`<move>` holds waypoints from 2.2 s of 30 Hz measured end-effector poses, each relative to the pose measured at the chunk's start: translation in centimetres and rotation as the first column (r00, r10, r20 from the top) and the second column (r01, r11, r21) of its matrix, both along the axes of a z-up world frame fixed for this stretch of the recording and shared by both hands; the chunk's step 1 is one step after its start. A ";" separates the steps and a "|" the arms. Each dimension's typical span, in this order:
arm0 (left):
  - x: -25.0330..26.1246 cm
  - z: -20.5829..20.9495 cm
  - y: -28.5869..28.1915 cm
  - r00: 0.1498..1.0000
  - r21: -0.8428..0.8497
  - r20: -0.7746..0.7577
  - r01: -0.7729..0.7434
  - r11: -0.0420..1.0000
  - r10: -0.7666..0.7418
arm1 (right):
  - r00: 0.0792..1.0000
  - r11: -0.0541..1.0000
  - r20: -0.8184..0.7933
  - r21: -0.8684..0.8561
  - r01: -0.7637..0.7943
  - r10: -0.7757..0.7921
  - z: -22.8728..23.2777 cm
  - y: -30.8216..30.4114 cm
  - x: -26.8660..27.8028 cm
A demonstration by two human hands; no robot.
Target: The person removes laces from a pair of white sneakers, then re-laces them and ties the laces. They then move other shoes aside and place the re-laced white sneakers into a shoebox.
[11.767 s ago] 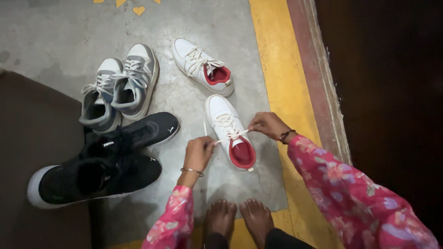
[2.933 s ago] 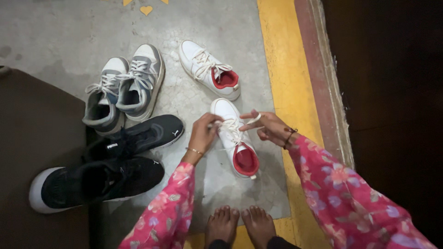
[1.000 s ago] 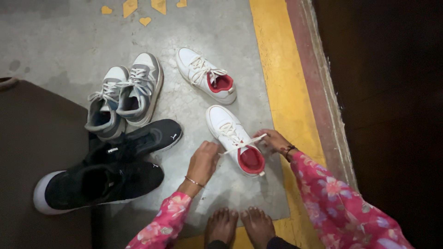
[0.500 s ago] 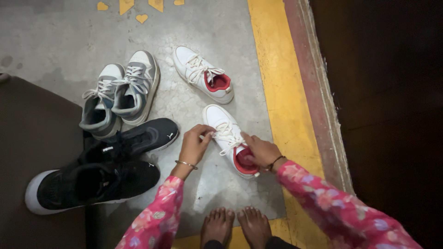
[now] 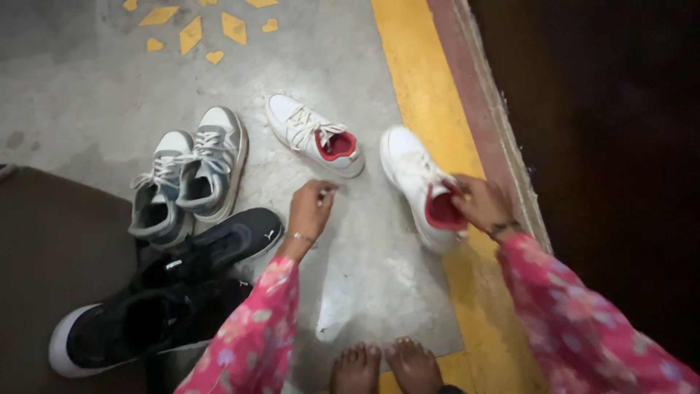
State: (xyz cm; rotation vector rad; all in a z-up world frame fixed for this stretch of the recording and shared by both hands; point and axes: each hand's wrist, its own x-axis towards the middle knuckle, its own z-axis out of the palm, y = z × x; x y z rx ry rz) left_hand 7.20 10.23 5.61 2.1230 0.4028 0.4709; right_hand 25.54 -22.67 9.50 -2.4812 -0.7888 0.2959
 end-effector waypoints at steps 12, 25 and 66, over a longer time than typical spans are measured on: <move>11.0 -3.8 0.9 0.910 0.192 -0.413 0.120 0.974 -0.030 | 0.894 0.977 0.394 -0.065 -0.204 0.213 -5.1 3.5 -0.3; 2.9 -3.5 -8.0 0.980 0.375 -0.154 0.174 0.911 -0.124 | 0.859 0.912 0.338 0.007 -0.410 0.384 -9.2 6.3 -2.2; -3.4 2.6 9.4 0.897 -0.038 0.085 -0.433 0.901 0.435 | 0.969 0.992 0.249 -0.123 0.040 -0.008 5.5 33.8 13.5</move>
